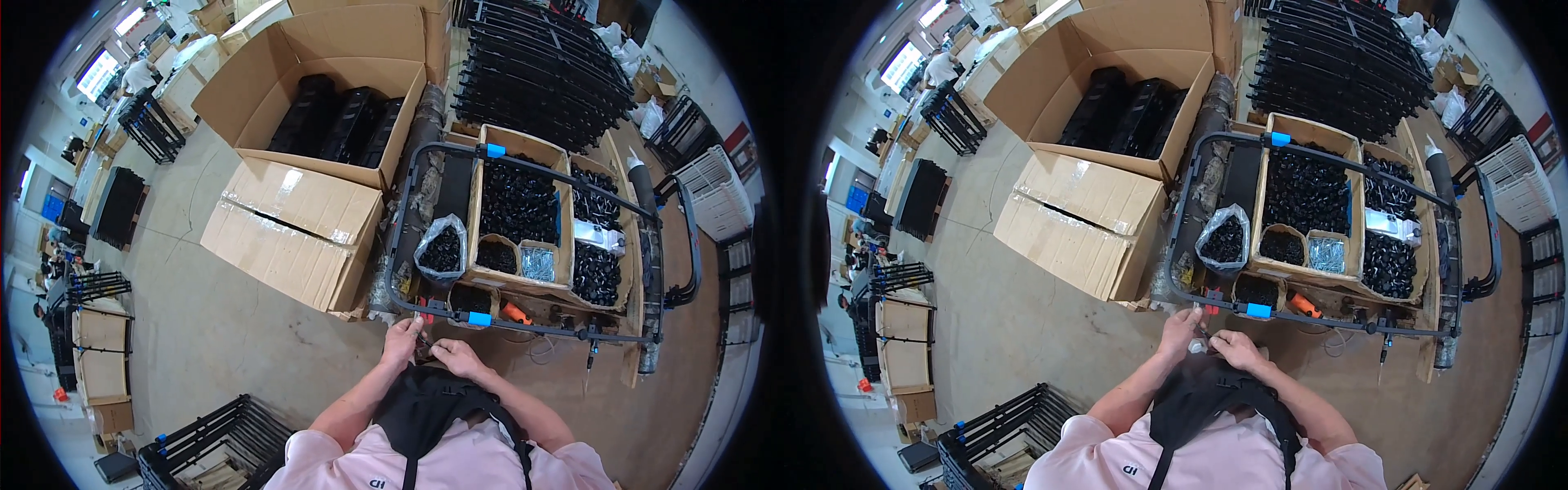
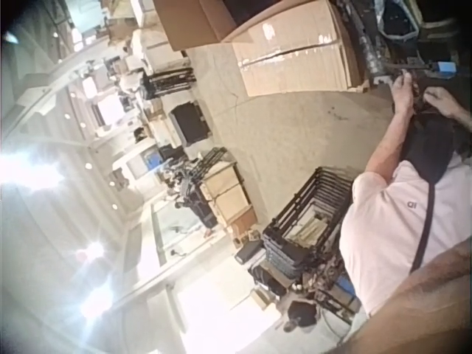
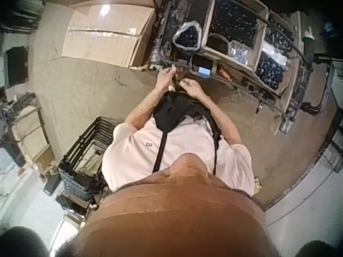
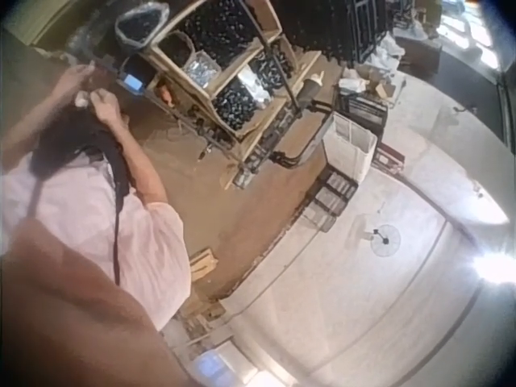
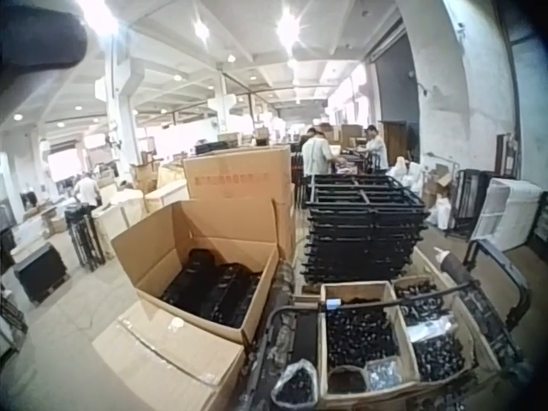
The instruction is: Assemble a plastic housing component using an electric screwdriver and organize bundles of wire harnesses.
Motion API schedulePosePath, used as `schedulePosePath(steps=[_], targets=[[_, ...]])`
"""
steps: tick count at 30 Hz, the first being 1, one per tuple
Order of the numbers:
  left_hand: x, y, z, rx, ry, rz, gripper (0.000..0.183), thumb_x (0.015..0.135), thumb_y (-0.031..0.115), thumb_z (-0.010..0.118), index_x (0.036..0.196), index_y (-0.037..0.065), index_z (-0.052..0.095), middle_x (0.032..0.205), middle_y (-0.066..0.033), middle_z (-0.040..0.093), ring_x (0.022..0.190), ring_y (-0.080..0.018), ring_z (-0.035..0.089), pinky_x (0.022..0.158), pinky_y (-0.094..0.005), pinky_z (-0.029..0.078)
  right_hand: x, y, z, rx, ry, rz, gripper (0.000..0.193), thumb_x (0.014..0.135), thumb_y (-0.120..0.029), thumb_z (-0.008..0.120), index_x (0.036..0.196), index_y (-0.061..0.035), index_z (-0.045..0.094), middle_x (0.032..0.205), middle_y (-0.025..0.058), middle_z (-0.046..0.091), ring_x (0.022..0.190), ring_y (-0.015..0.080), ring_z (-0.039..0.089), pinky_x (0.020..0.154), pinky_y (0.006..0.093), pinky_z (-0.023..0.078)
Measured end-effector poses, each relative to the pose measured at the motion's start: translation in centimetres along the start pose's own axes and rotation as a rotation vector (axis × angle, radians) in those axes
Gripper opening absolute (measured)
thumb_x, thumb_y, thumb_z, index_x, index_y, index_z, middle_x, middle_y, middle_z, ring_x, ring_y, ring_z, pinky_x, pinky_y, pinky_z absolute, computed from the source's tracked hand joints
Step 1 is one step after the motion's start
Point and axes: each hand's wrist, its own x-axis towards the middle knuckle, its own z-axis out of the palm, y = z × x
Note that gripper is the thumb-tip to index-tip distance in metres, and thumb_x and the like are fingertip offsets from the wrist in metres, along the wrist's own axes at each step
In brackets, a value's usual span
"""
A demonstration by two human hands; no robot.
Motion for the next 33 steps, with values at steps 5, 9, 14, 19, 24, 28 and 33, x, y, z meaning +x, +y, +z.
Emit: schedulePosePath(steps=[5, 9, 14, 19, 24, 28, 33], targets=[[-0.7, 0.4, 1.0, -0.028, 0.04, 0.098, 0.025, 0.11, 0.023, 0.058, 0.111, 0.005, 0.075, 0.086, 0.0032, 0.06, 0.079, -0.0065, 0.051, 0.071, -0.0243, 0.042, 0.4, -0.3, 0.0, -0.031, -0.039, 0.004, 0.036, 0.103, -0.034, 0.059, 0.108, -0.0011, 0.073, 0.096, 0.0158, 0.076, 0.091, 0.0287, 0.072, 0.085, 0.0418, 0.055], [0.0, 0.1, 0.6, -0.248, 0.033, -0.016, 0.024, 0.11, 0.023, 0.06, 0.111, 0.004, 0.075, 0.087, 0.0036, 0.06, 0.08, -0.0079, 0.051, 0.072, -0.0239, 0.04, 0.3, -0.6, 0.1, -0.004, -0.022, 0.024, 0.038, 0.103, -0.036, 0.059, 0.11, -0.0015, 0.073, 0.096, 0.0166, 0.076, 0.091, 0.0287, 0.072, 0.084, 0.0419, 0.054], [0.3, -0.5, 0.4, -0.259, 0.023, 0.024, 0.023, 0.109, 0.024, 0.06, 0.11, 0.004, 0.072, 0.088, 0.0019, 0.06, 0.081, -0.011, 0.055, 0.074, -0.0283, 0.047, 0.4, -0.3, 0.3, -0.005, 0.002, 0.011, 0.038, 0.103, -0.036, 0.058, 0.11, -0.0017, 0.073, 0.094, 0.0156, 0.075, 0.09, 0.028, 0.071, 0.083, 0.0419, 0.054], [0.5, -0.2, -0.3, -0.434, -0.021, -0.058, 0.023, 0.11, 0.025, 0.059, 0.109, 0.004, 0.069, 0.088, 0.0, 0.059, 0.081, -0.0132, 0.057, 0.075, -0.0322, 0.051, 0.4, -0.3, 0.6, 0.028, 0.046, -0.065, 0.037, 0.103, -0.036, 0.059, 0.108, -0.0015, 0.072, 0.086, 0.0104, 0.07, 0.082, 0.0239, 0.067, 0.078, 0.039, 0.052], [1.1, 0.3, -0.3, -0.15, 0.002, -0.023, 0.027, 0.112, 0.026, 0.054, 0.106, 0.005, 0.07, 0.08, 0.0012, 0.057, 0.073, -0.0113, 0.054, 0.071, -0.0295, 0.05, 0.4, -0.7, 1.2, 0.054, 0.057, -0.013, 0.036, 0.104, -0.034, 0.058, 0.104, -0.0007, 0.071, 0.083, 0.0095, 0.068, 0.078, 0.0209, 0.065, 0.074, 0.0377, 0.051], [1.3, 0.5, 0.0, -0.118, 0.041, 0.004, 0.027, 0.112, 0.026, 0.053, 0.103, 0.005, 0.069, 0.079, 0.0015, 0.056, 0.071, -0.0112, 0.053, 0.069, -0.0295, 0.049, 1.3, 0.3, 1.9, 0.006, 0.086, -0.106, 0.035, 0.104, -0.034, 0.059, 0.101, -0.0004, 0.07, 0.083, 0.0094, 0.068, 0.076, 0.0195, 0.064, 0.071, 0.0377, 0.05], [0.6, 0.9, 0.3, -0.221, 0.005, -0.006, 0.027, 0.112, 0.026, 0.053, 0.106, 0.005, 0.068, 0.082, 0.0017, 0.054, 0.076, -0.0113, 0.052, 0.07, -0.0293, 0.045, 0.8, -1.2, 1.9, 0.052, 0.067, 0.021, 0.036, 0.104, -0.034, 0.059, 0.105, -0.001, 0.073, 0.088, 0.0107, 0.07, 0.08, 0.0207, 0.067, 0.075, 0.0373, 0.052]])
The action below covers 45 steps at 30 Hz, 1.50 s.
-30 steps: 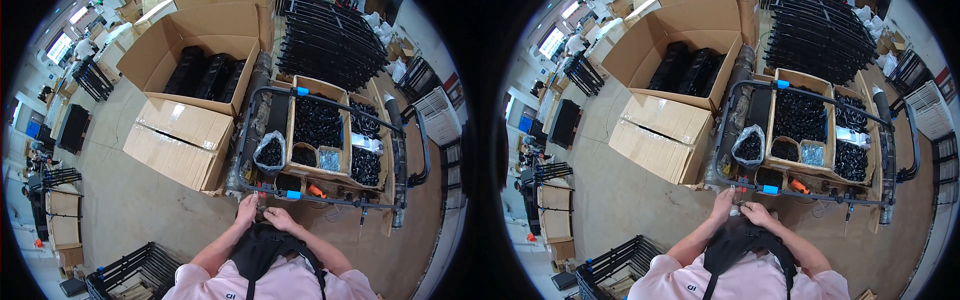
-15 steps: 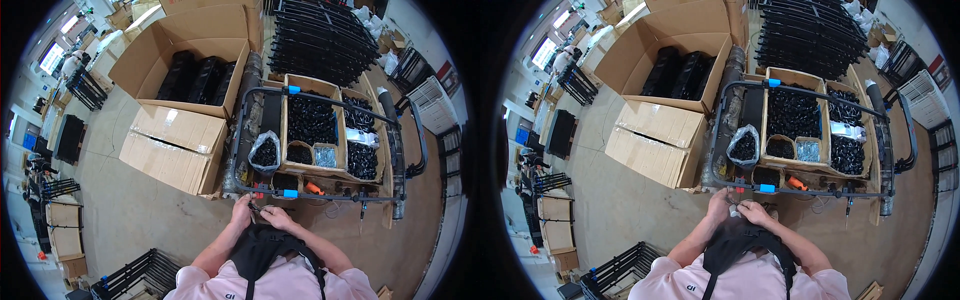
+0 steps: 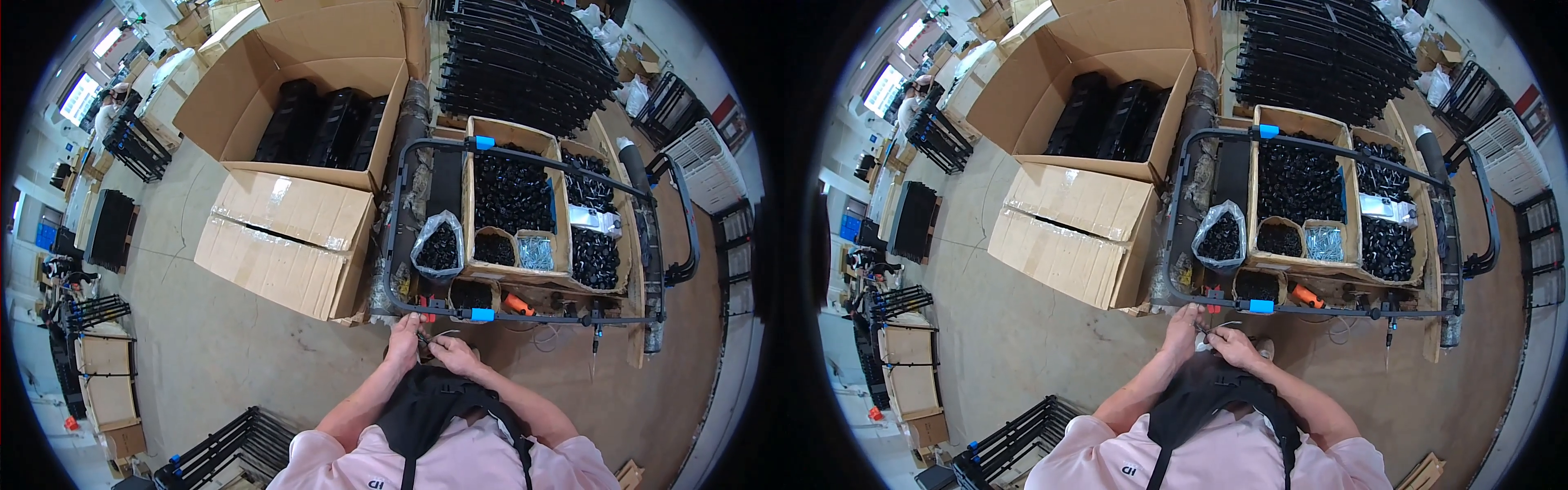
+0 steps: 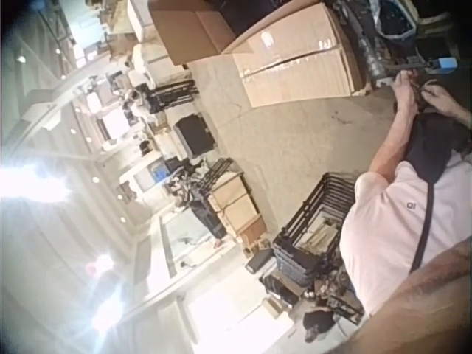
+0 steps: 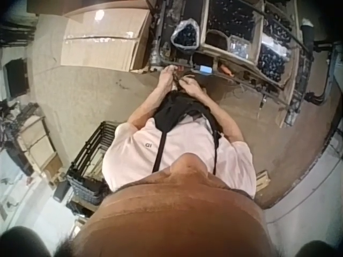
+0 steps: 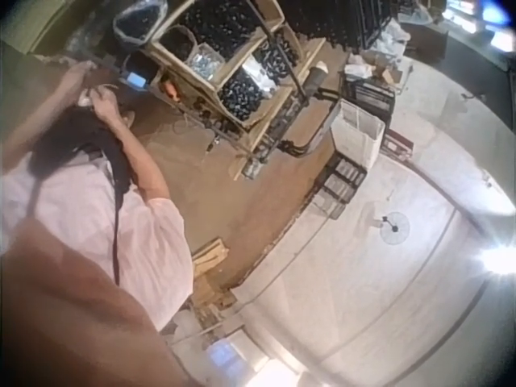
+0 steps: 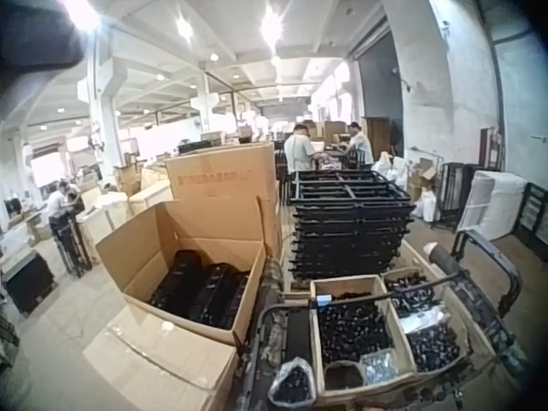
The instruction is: Assemble a plastic housing component using an electric screwdriver and organize bundles of wire harnesses.
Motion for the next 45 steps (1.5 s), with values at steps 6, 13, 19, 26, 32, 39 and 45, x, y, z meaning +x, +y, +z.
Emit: schedulePosePath(steps=[6, 13, 19, 26, 32, 39, 45], targets=[[-0.1, 0.2, -0.2, 0.103, -0.055, 0.061, 0.023, 0.111, 0.024, 0.055, 0.106, 0.005, 0.068, 0.083, 0.0015, 0.056, 0.077, -0.0112, 0.051, 0.074, -0.0284, 0.044, 0.2, 0.6, 0.3, -0.022, 0.005, 0.0, 0.036, 0.103, -0.033, 0.058, 0.111, -0.0015, 0.074, 0.095, 0.0131, 0.072, 0.092, 0.0247, 0.069, 0.084, 0.0383, 0.053], [0.5, -0.2, -1.3, 0.031, -0.098, 0.034, 0.026, 0.111, 0.024, 0.054, 0.108, 0.005, 0.071, 0.087, 0.0008, 0.063, 0.081, -0.011, 0.057, 0.075, -0.0275, 0.046, 0.4, 0.1, 0.3, -0.038, 0.006, -0.031, 0.037, 0.105, -0.035, 0.058, 0.113, -0.0005, 0.071, 0.101, 0.0132, 0.073, 0.095, 0.0235, 0.07, 0.086, 0.0392, 0.054], [0.9, -1.4, -3.2, 0.044, -0.066, 0.022, 0.031, 0.113, 0.022, 0.046, 0.132, 0.002, 0.061, 0.121, -0.0088, 0.07, 0.107, -0.0182, 0.064, 0.095, -0.0339, 0.05, 1.9, 0.3, 0.4, 0.415, -0.054, 0.122, 0.031, 0.11, -0.025, 0.05, 0.116, 0.0011, 0.066, 0.106, 0.0105, 0.075, 0.092, 0.0157, 0.071, 0.083, 0.0313, 0.057], [1.4, -5.4, -9.4, 0.525, -0.272, 0.07, 0.04, 0.106, 0.017, 0.053, 0.143, 0.002, 0.054, 0.133, -0.0115, 0.066, 0.127, -0.0223, 0.06, 0.113, -0.0383, 0.044, 4.0, -3.3, 1.3, 0.195, -0.018, -0.025, 0.03, 0.111, -0.019, 0.048, 0.119, 0.0056, 0.064, 0.105, 0.0152, 0.075, 0.098, 0.0215, 0.074, 0.087, 0.0337, 0.059], [-0.8, -0.8, -6.3, 0.773, -0.535, 0.135, 0.042, 0.109, 0.019, 0.06, 0.147, 0.003, 0.05, 0.134, -0.0062, 0.063, 0.122, -0.0156, 0.057, 0.107, -0.0307, 0.047, 4.1, -3.3, 2.2, 0.293, 0.081, 0.103, 0.031, 0.111, -0.015, 0.046, 0.119, 0.0089, 0.063, 0.111, 0.0184, 0.075, 0.1, 0.0221, 0.074, 0.089, 0.034, 0.06], [0.0, -3.6, -9.5, 0.802, -0.599, 0.219, 0.03, 0.111, 0.027, 0.057, 0.128, 0.004, 0.065, 0.106, -0.0083, 0.071, 0.101, -0.0167, 0.065, 0.092, -0.033, 0.053, 3.6, -5.6, 1.7, -0.084, 0.139, 0.124, 0.034, 0.106, -0.029, 0.054, 0.117, -0.0029, 0.071, 0.103, 0.015, 0.077, 0.094, 0.0264, 0.075, 0.085, 0.0381, 0.058], [-1.0, -2.3, -10.6, 0.738, -0.448, 0.142, 0.031, 0.112, 0.031, 0.053, 0.113, 0.004, 0.067, 0.092, -0.0091, 0.067, 0.086, -0.0176, 0.064, 0.082, -0.0334, 0.053, 2.6, -11.8, -5.7, -0.283, 0.22, 0.106, 0.044, 0.099, -0.045, 0.06, 0.102, -0.0057, 0.078, 0.095, 0.0206, 0.076, 0.095, 0.0391, 0.074, 0.085, 0.0495, 0.056]])
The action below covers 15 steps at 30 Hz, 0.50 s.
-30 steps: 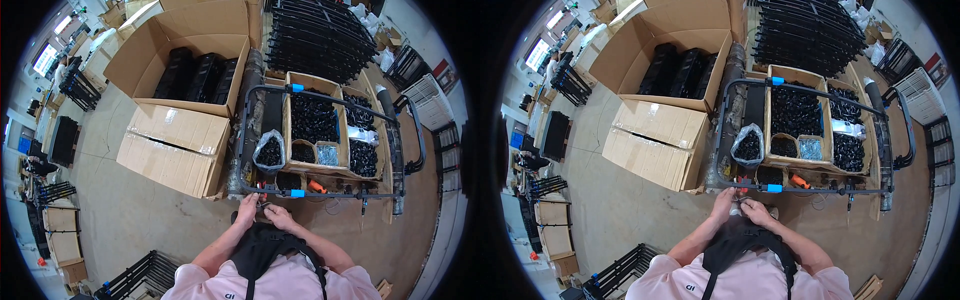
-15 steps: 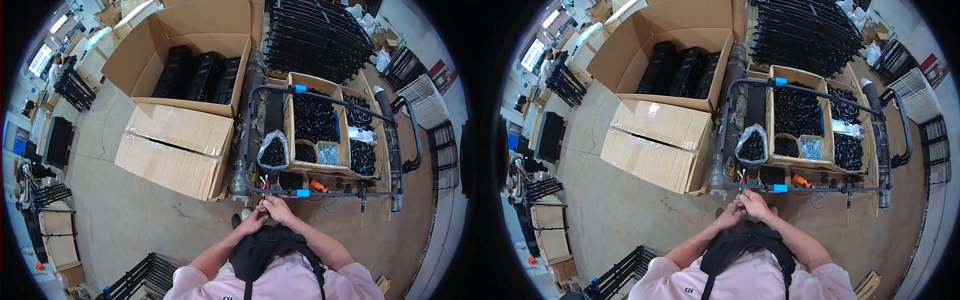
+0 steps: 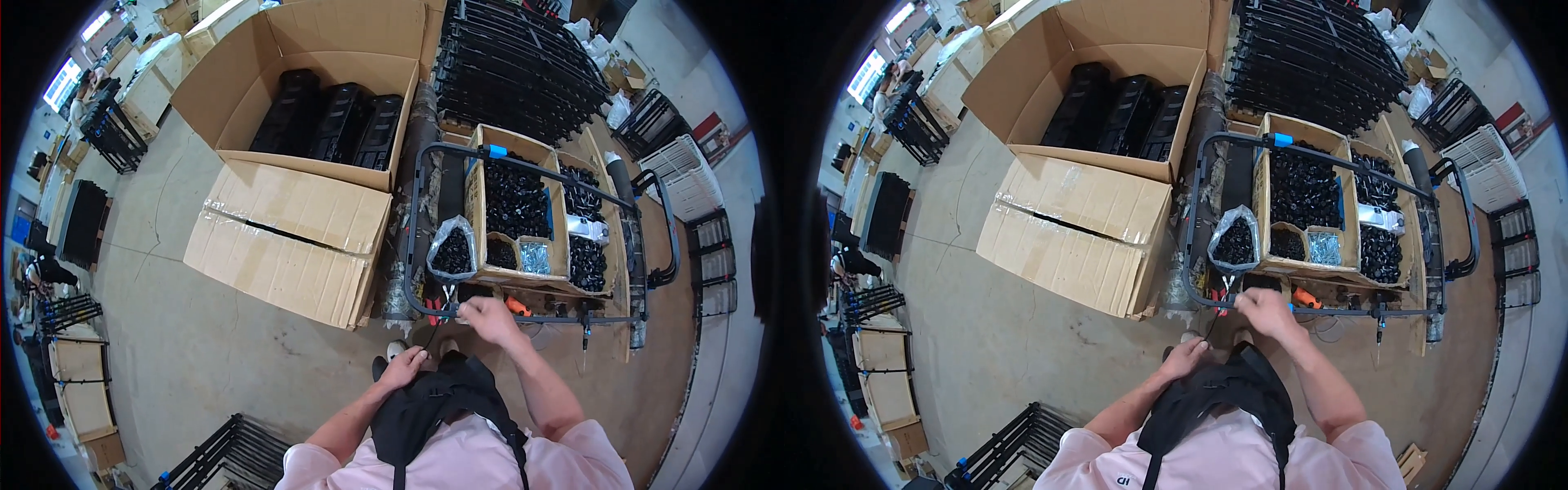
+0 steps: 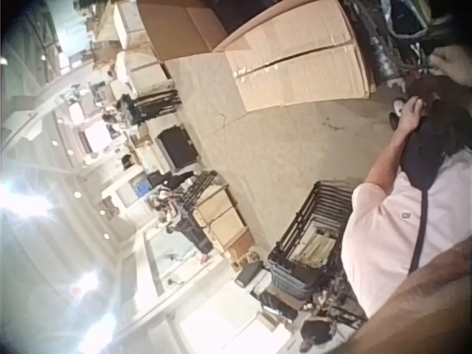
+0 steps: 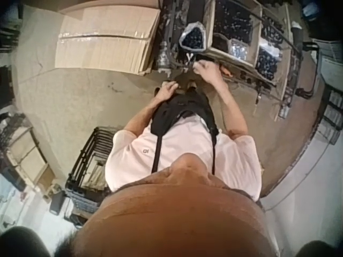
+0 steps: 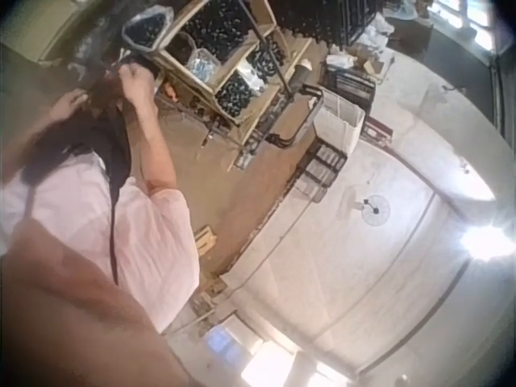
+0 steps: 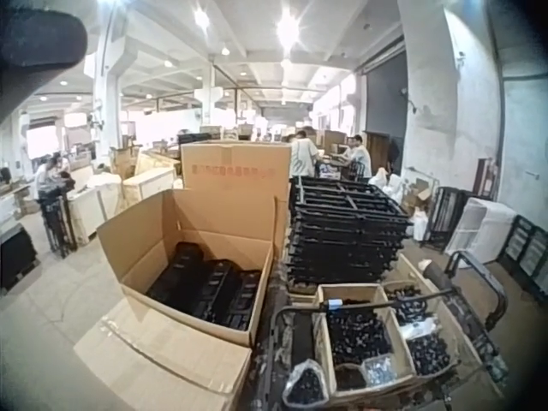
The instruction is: Assemble a plastic housing component using an electric screwdriver and organize bundles of wire harnesses.
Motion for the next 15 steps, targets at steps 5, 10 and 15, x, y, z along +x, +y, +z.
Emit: schedulePosePath(steps=[5, 10, 15], targets=[[-0.5, 1.1, -0.3, 0.091, -0.039, 0.124, 0.029, 0.109, 0.028, 0.057, 0.116, 0.003, 0.07, 0.1, -0.0115, 0.072, 0.097, -0.0226, 0.071, 0.09, -0.0347, 0.055, 6.3, 0.8, -0.6, -0.377, -0.15, 0.02, 0.043, 0.099, -0.044, 0.064, 0.114, -0.0072, 0.08, 0.102, 0.0172, 0.078, 0.1, 0.0327, 0.073, 0.087, 0.0411, 0.055], [-1.9, 2.3, 0.2, 0.101, 0.049, 0.067, 0.032, 0.108, 0.03, 0.059, 0.122, 0.004, 0.071, 0.107, -0.0118, 0.073, 0.103, -0.0212, 0.07, 0.094, -0.0346, 0.054, 10.8, 2.8, 1.1, -0.012, -0.46, -0.068, 0.042, 0.095, -0.044, 0.072, 0.111, -0.0065, 0.082, 0.094, 0.0068, 0.078, 0.086, 0.0153, 0.066, 0.082, 0.0351, 0.053], [-2.5, 3.2, 0.6, 0.09, 0.131, -0.033, 0.033, 0.108, 0.03, 0.06, 0.126, 0.005, 0.073, 0.113, -0.0099, 0.075, 0.107, -0.0187, 0.069, 0.096, -0.032, 0.052, 12.7, 4.4, 1.4, 0.065, -0.583, -0.023, 0.036, 0.093, -0.04, 0.076, 0.103, -0.0065, 0.083, 0.093, 0.0043, 0.078, 0.087, 0.0127, 0.067, 0.082, 0.0334, 0.052]])
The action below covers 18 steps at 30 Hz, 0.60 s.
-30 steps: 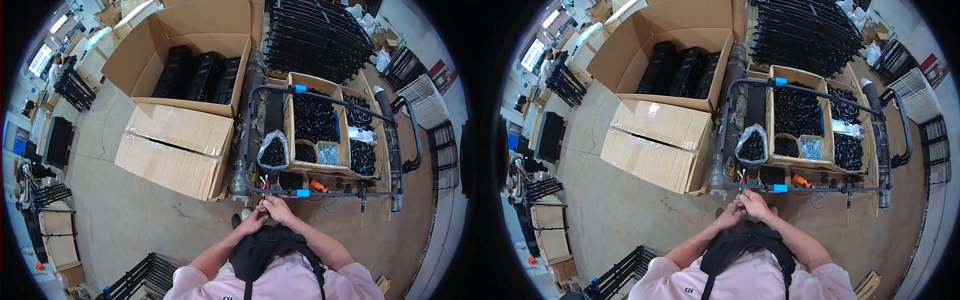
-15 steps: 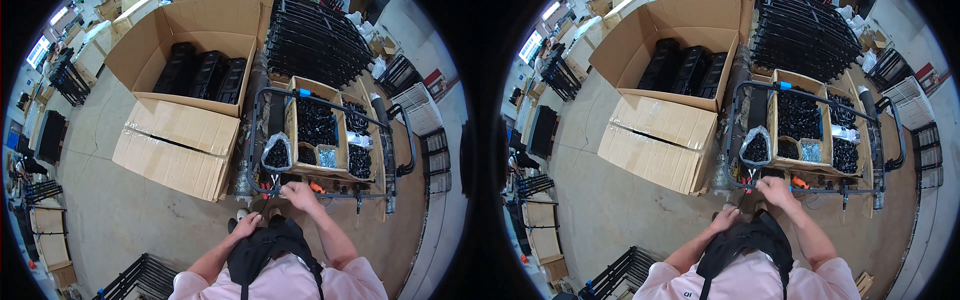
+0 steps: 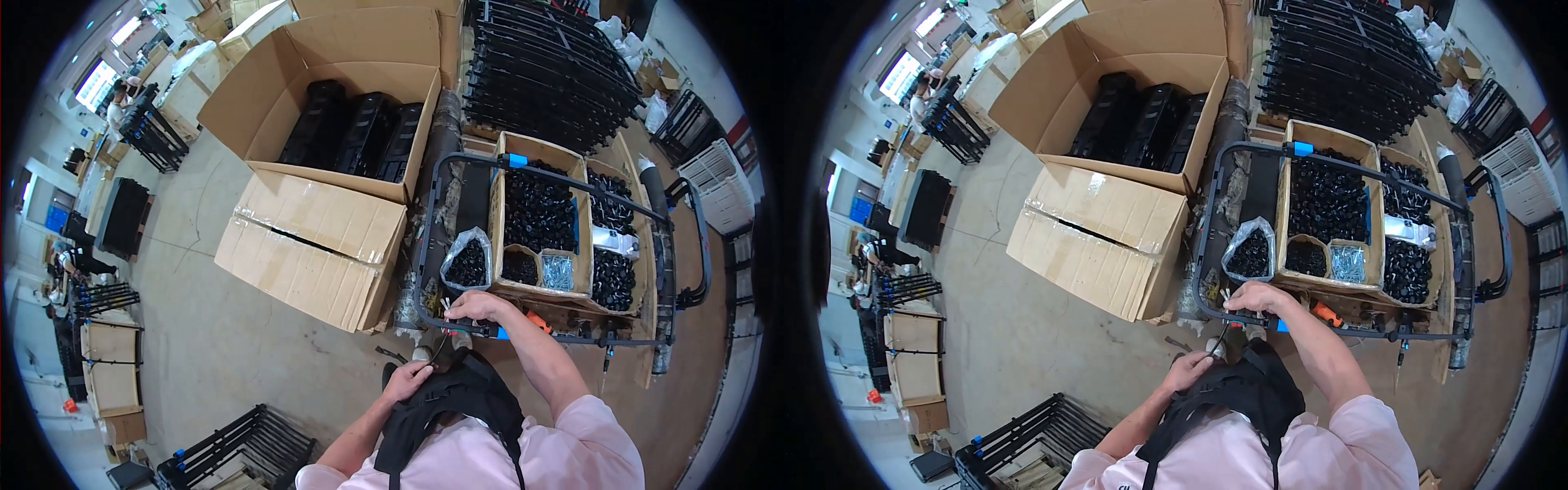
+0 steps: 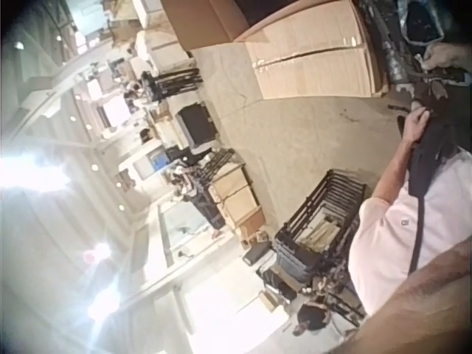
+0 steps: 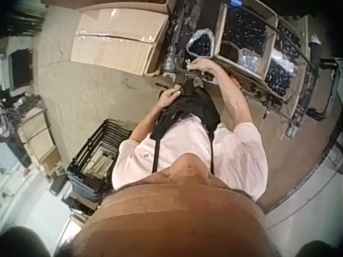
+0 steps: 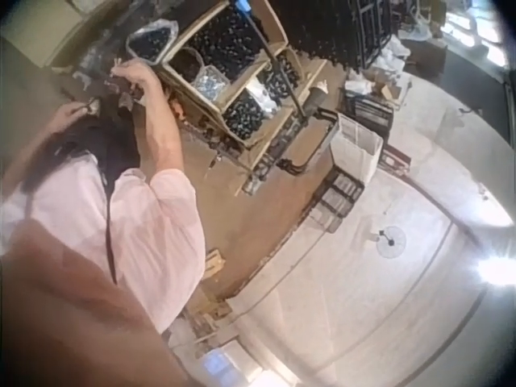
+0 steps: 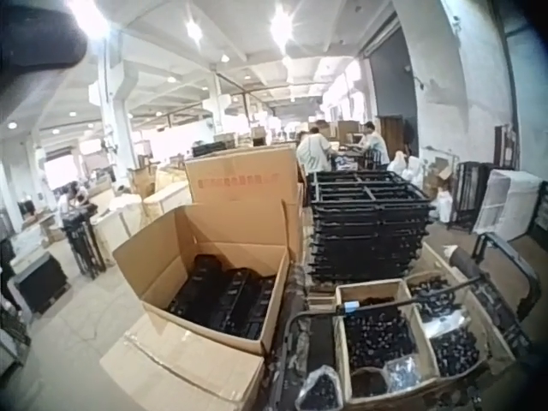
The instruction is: Assemble a plastic housing component using an electric screwdriver and organize bundles of wire harnesses.
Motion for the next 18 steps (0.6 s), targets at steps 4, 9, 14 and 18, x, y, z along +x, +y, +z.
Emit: schedulePosePath(steps=[4, 9, 14, 18], targets=[[-0.4, -0.3, 0.7, -0.104, 0.105, -0.109, 0.033, 0.109, 0.03, 0.06, 0.127, 0.005, 0.072, 0.112, -0.0066, 0.074, 0.105, -0.016, 0.067, 0.096, -0.031, 0.052, 1.0, 1.2, 1.3, 0.14, 0.105, -0.073, 0.031, 0.09, -0.032, 0.077, 0.099, -0.0034, 0.083, 0.087, 0.0064, 0.077, 0.082, 0.0145, 0.068, 0.079, 0.034, 0.054], [-0.7, -1.2, 1.8, -0.167, 0.139, -0.069, 0.036, 0.11, 0.03, 0.057, 0.135, 0.006, 0.066, 0.101, -0.001, 0.07, 0.094, -0.0135, 0.065, 0.091, -0.0303, 0.053, 2.4, 1.3, 0.6, 0.378, 0.579, -0.104, 0.032, 0.09, -0.03, 0.071, 0.084, 0.0006, 0.078, 0.078, 0.0109, 0.074, 0.075, 0.0193, 0.067, 0.073, 0.0372, 0.052], [-0.2, 1.5, 4.2, -0.108, 0.253, -0.127, 0.035, 0.112, 0.027, 0.052, 0.135, 0.004, 0.064, 0.092, 0.002, 0.063, 0.085, -0.0096, 0.059, 0.08, -0.0265, 0.051, 2.2, 0.2, -0.6, 0.835, 0.763, -0.215, 0.03, 0.103, -0.029, 0.063, 0.086, -0.005, 0.072, 0.068, 0.0012, 0.06, 0.061, 0.0114, 0.056, 0.058, 0.032, 0.045], [1.5, 4.1, 6.1, -0.262, 0.352, -0.136, 0.032, 0.113, 0.024, 0.049, 0.131, 0.001, 0.063, 0.083, 0.0035, 0.053, 0.075, -0.0063, 0.05, 0.069, -0.0245, 0.046, 1.6, -1.6, -2.2, 0.989, 0.717, -0.324, 0.032, 0.108, -0.032, 0.06, 0.094, -0.006, 0.071, 0.073, -0.0022, 0.059, 0.058, 0.0075, 0.053, 0.052, 0.0261, 0.044]])
